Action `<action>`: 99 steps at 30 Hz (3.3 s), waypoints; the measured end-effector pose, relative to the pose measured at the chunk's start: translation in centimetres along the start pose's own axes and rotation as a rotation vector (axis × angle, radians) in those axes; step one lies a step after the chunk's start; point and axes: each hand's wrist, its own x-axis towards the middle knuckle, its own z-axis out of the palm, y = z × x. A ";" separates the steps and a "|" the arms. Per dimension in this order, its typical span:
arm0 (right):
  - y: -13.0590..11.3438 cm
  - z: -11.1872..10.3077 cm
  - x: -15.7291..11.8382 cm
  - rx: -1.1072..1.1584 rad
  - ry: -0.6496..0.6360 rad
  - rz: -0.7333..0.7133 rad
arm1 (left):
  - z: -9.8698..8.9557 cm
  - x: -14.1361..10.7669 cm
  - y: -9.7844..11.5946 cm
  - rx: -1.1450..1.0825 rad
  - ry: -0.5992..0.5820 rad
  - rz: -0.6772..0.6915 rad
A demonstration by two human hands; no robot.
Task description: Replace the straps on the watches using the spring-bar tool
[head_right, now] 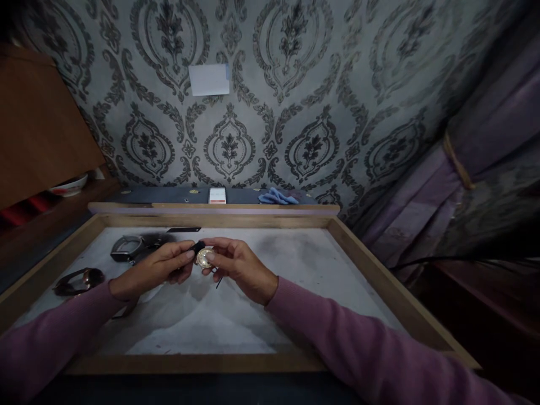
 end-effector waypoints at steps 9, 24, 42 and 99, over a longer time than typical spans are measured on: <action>0.2 -0.5 0.3 -0.019 0.012 -0.026 | 0.2 -0.1 -0.1 -0.009 0.019 0.012; -0.2 -0.5 0.4 0.072 0.148 -0.127 | 0.2 -0.3 0.8 0.168 0.079 0.169; -0.1 -0.7 0.5 0.060 0.134 -0.139 | 0.5 -1.0 0.6 0.590 0.149 0.295; -0.2 -0.8 0.3 -0.113 -0.071 -0.187 | 0.8 -0.7 1.6 0.291 0.210 0.242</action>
